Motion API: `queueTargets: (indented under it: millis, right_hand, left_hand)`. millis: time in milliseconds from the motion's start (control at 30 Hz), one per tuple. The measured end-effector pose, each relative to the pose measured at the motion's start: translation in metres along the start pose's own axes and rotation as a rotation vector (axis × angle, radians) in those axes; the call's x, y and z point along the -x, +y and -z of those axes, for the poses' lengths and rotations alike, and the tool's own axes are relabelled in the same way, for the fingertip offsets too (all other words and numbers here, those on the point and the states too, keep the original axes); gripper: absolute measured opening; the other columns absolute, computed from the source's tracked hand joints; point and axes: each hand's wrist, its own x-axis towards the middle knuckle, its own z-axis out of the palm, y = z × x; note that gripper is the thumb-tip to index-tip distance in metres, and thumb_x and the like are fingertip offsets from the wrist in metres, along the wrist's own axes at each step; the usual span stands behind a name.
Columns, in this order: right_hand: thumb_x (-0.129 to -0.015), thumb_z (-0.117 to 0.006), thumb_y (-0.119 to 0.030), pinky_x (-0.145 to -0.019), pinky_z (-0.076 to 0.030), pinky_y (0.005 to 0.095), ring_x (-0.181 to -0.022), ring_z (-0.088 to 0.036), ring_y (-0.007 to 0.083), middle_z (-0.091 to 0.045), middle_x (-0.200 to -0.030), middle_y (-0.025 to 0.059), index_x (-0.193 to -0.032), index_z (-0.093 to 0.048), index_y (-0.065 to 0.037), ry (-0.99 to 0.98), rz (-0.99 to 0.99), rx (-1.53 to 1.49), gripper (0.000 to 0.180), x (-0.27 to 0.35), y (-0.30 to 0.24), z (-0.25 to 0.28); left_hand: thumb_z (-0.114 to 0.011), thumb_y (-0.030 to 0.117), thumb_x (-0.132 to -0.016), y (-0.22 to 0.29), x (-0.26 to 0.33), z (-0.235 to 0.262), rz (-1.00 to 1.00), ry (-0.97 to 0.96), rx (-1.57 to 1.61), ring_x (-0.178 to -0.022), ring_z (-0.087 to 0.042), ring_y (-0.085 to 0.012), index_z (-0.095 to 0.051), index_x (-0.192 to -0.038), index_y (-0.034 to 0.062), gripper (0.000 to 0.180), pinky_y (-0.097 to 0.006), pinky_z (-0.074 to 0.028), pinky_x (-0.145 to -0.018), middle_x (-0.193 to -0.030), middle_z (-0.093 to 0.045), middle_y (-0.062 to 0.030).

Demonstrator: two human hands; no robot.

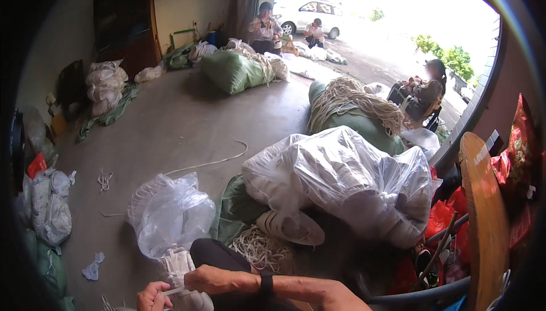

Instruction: The person is lacing a white sneaker while sitting in a shoe manufacturing workshop.

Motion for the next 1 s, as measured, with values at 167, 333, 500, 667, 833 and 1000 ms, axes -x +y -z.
queueTargets:
  millis: [167,333,500,667,833,1000]
  right_hand:
    - [-0.09,-0.057,-0.018,-0.067,-0.048,0.0421,-0.078,-0.062,0.0377,-0.062,-0.08,0.0179,-0.091,-0.059,-0.001,0.125,-0.037,0.216,0.017,-0.003,-0.017,-0.014]
    - [-0.086,-0.059,-0.017,-0.06,-0.047,0.0429,-0.072,-0.062,0.0377,-0.062,-0.072,0.0172,-0.079,-0.06,-0.001,0.276,0.011,0.205,0.018,-0.014,-0.036,-0.025]
    - [-0.081,-0.061,-0.017,-0.057,-0.047,0.044,-0.068,-0.061,0.039,-0.061,-0.069,0.0171,-0.075,-0.06,-0.002,0.336,-0.001,0.323,0.017,-0.016,-0.028,-0.029]
    - [-0.079,-0.063,-0.015,-0.06,-0.048,0.044,-0.072,-0.06,0.0369,-0.06,-0.073,0.0143,-0.075,-0.054,-0.005,0.319,-0.099,0.438,0.014,-0.021,-0.013,-0.03]
    - [-0.083,-0.061,-0.008,-0.064,-0.05,0.0387,-0.075,-0.061,0.036,-0.061,-0.079,0.0166,-0.085,-0.061,-0.001,0.393,-0.128,0.475,0.008,0.004,-0.001,0.004]
    - [-0.083,-0.06,-0.009,-0.063,-0.048,0.0408,-0.072,-0.061,0.0349,-0.06,-0.076,0.015,-0.084,-0.061,-0.001,0.334,-0.091,0.421,0.008,-0.002,-0.015,0.009]
  left_hand:
    - [-0.052,0.013,-0.092,0.007,0.001,-0.014,-0.249,0.065,-0.425,-0.079,-0.064,-0.0309,-0.059,-0.114,0.0008,0.026,-0.038,-0.05,-0.074,-0.088,-0.066,-0.016]
    - [-0.05,0.008,-0.093,0.0,-0.007,-0.029,-0.259,0.131,-0.301,-0.093,-0.064,-0.0295,-0.056,-0.119,0.0003,0.028,-0.037,-0.049,-0.082,-0.102,-0.065,-0.0188]
    - [-0.05,0.008,-0.095,-0.017,-0.011,-0.033,-0.054,0.092,-0.13,-0.09,-0.062,-0.0161,-0.057,-0.118,-0.0003,0.026,-0.031,-0.05,-0.078,-0.1,-0.066,-0.0104]
    - [-0.06,0.002,-0.083,-0.049,-0.004,-0.035,-0.032,0.364,-0.033,-0.067,-0.056,-0.015,-0.061,-0.084,-0.0017,0.004,-0.03,-0.046,-0.061,-0.076,-0.059,-0.0085]
    - [-0.067,0.002,-0.08,-0.039,-0.027,-0.045,-0.117,0.486,-0.111,-0.064,-0.057,-0.0172,-0.064,-0.085,0.0015,0.005,-0.029,-0.045,-0.057,-0.075,-0.06,-0.0091]
    - [-0.067,0.001,-0.082,-0.043,-0.021,-0.051,-0.097,0.558,-0.052,-0.064,-0.052,-0.0086,-0.065,-0.089,0.0004,0.007,-0.024,-0.043,-0.059,-0.078,-0.06,-0.0036]
